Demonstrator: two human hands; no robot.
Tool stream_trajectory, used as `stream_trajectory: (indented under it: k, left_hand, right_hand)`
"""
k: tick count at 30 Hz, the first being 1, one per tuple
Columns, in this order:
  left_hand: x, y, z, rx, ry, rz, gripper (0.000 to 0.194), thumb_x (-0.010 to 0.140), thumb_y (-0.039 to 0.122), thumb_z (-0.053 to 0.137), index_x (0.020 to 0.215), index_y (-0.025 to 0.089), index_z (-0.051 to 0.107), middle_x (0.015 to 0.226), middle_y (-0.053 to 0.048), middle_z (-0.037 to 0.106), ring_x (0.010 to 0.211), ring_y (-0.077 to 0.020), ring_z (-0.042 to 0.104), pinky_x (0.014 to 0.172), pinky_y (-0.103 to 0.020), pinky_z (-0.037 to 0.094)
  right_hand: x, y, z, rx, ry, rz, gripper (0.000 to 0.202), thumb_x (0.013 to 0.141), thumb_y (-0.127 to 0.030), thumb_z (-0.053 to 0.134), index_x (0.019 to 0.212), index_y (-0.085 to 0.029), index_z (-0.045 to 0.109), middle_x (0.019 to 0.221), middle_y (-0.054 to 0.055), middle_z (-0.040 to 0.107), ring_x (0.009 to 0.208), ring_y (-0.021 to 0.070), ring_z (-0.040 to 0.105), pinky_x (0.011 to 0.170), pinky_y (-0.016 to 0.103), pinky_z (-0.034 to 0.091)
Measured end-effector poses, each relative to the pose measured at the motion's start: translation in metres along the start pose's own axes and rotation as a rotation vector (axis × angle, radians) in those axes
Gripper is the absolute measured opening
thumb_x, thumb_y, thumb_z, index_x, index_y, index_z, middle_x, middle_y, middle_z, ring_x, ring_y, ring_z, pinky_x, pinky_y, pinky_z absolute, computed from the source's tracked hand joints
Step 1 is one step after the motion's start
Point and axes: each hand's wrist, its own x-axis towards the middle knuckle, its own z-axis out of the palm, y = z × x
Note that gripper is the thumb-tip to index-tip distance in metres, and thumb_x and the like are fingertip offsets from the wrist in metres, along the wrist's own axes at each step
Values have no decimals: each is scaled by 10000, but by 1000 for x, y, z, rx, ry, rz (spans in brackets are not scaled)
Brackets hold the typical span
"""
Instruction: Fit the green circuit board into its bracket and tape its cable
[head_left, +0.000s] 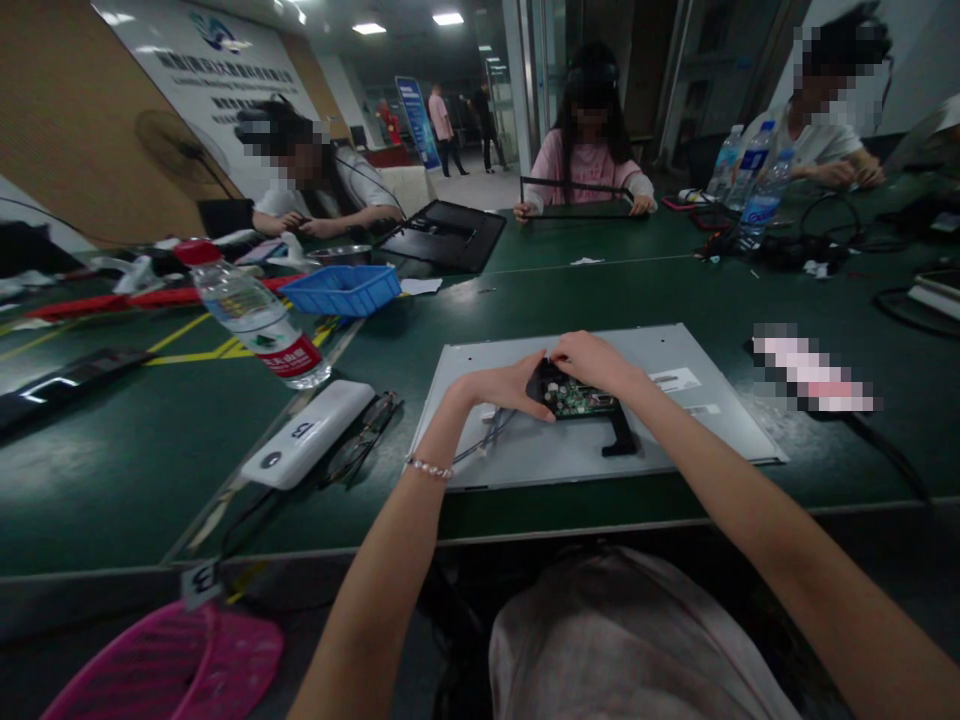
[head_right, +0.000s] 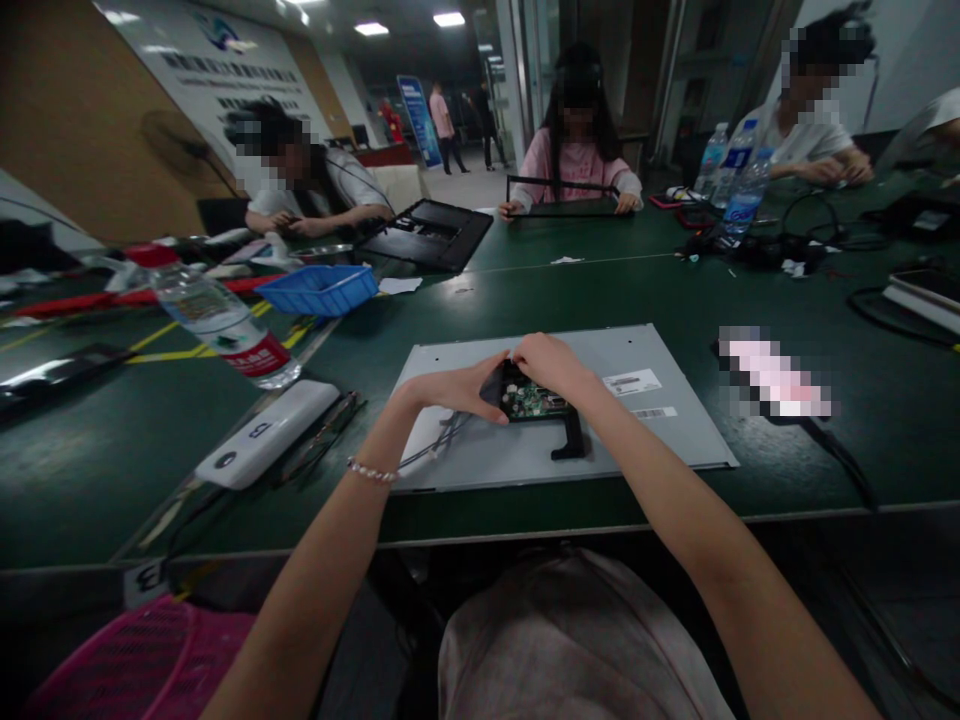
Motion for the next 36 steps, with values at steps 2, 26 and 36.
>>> stream_trajectory:
  k: [2,26,36]
  left_hand:
    - [0,0,0,-16,-46,-26,1024,614,565,739,1430,162,269,1443,-154,415,1319,-330,412,1089,-433,350]
    - [-3,-6,-2,64,-120,-141,1195,620,673,683,1498,131,81,1548,-197,198,1413,-339,246,1144,-433,241]
    - [16,11,5,209,191,-146,518,957,429,362,1381,139,426,1427,-103,469,1311,-206,441,1107,-339,312]
  right_hand:
    - [-1,-2,-1,-27,-7,-6,267,905,-181,481,924,-167,747,970,120,708,928,218,637,771,270,433]
    - [-6,27,-27,248,89,22,296,848,-158,512,1040,-143,737,1060,83,720,980,204,646,867,267,462]
    - [-76,94,-37,365,-17,331,260,828,-259,574,1011,-186,744,1001,58,733,918,201,668,828,280,502]
